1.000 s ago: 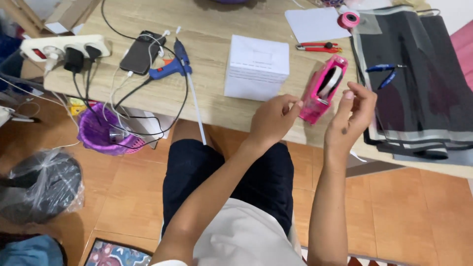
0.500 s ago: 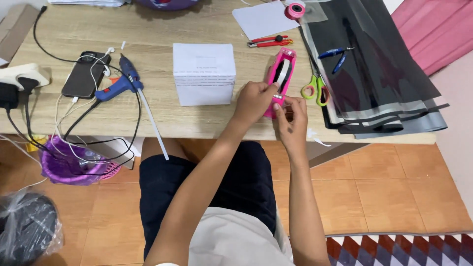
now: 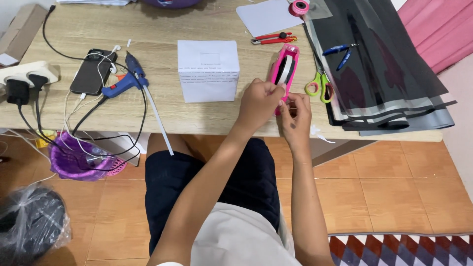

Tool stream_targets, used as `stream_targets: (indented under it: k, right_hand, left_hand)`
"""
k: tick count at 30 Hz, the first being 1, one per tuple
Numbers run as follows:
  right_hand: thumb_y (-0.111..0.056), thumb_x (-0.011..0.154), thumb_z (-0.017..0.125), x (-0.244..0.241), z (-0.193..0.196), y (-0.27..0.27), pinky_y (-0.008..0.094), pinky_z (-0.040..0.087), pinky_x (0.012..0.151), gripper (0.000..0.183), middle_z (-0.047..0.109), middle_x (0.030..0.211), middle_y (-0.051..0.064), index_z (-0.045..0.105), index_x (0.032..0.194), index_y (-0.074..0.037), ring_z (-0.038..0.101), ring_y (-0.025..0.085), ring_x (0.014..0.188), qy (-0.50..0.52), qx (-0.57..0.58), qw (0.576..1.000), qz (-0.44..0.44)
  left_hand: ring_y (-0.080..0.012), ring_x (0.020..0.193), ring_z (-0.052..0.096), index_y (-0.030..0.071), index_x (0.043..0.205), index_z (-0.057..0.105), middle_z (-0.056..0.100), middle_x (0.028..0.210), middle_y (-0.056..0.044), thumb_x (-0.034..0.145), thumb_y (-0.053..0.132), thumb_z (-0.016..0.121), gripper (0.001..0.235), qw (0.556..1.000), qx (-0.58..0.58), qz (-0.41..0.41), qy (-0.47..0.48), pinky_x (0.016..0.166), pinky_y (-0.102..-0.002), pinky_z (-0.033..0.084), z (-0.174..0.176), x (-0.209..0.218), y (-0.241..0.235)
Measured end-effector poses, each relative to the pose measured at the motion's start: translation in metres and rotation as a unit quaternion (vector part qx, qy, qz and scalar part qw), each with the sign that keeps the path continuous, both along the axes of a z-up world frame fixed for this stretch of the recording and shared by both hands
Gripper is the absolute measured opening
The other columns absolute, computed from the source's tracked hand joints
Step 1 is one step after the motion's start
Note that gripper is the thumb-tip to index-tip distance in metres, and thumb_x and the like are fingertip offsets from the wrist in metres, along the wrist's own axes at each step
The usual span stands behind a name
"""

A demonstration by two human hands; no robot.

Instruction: The person folds a white paper sheet into a small box shape and secures the edges with clear adhesive tape. They repeatedly apply tape to different sides, press the edges, and adjust the box to maintain its form.

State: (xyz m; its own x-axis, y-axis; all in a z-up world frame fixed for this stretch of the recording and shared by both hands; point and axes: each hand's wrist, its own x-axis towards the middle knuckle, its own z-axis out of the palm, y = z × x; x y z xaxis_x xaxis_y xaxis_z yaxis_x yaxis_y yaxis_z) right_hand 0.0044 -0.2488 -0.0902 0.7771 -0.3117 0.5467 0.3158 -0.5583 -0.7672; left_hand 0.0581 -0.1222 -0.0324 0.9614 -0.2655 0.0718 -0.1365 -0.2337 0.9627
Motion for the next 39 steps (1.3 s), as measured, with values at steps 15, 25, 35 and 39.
stream_targets:
  k: [15, 25, 35, 39]
  right_hand:
    - [-0.014, 0.104, 0.069, -0.006, 0.01, 0.005, 0.041, 0.058, 0.077, 0.021, 0.055, 0.11, 0.012, 0.068, 0.122, -0.003, 0.064, 0.025, 0.093, 0.021, -0.015, 1.0, 0.007]
    - [-0.015, 0.107, 0.065, -0.005, 0.007, 0.004, 0.043, 0.057, 0.077, 0.02, 0.053, 0.112, 0.013, 0.066, 0.122, -0.002, 0.063, 0.026, 0.094, 0.013, -0.014, 1.0, 0.014]
    - [-0.022, 0.109, 0.06, -0.011, 0.07, 0.048, 0.034, 0.043, 0.078, 0.032, 0.054, 0.106, 0.012, 0.056, 0.138, -0.008, 0.049, 0.022, 0.084, -0.095, -0.043, 0.995, 0.002]
    - [-0.048, 0.109, 0.033, 0.003, 0.113, 0.072, 0.031, 0.045, 0.08, 0.058, 0.071, 0.107, 0.011, 0.064, 0.135, -0.006, 0.056, 0.017, 0.086, 0.049, 0.002, 0.972, 0.231]
  left_hand:
    - [-0.052, 0.134, 0.05, -0.001, 0.095, 0.069, 0.047, 0.15, -0.024, 0.097, 0.029, 0.059, 0.031, 0.998, -0.015, -0.016, -0.05, 0.105, -0.061, 0.048, 0.007, -0.043, 0.03]
    - [-0.0357, 0.084, 0.074, 0.006, 0.079, 0.061, 0.072, 0.112, -0.009, 0.096, 0.026, 0.058, 0.026, 0.957, 0.083, 0.094, -0.262, 0.065, -0.042, 0.058, -0.062, -0.027, 0.013]
    - [-0.0258, 0.084, 0.076, 0.017, 0.119, 0.061, 0.078, 0.107, -0.011, 0.099, 0.034, 0.063, 0.026, 0.99, -0.059, 0.039, -0.123, 0.069, -0.034, 0.059, -0.014, -0.05, 0.09]
    - [-0.0201, 0.079, 0.076, 0.022, 0.119, 0.057, 0.08, 0.1, -0.005, 0.094, 0.021, 0.066, 0.027, 0.984, -0.05, 0.027, -0.166, 0.068, -0.027, 0.058, 0.006, -0.04, 0.112]
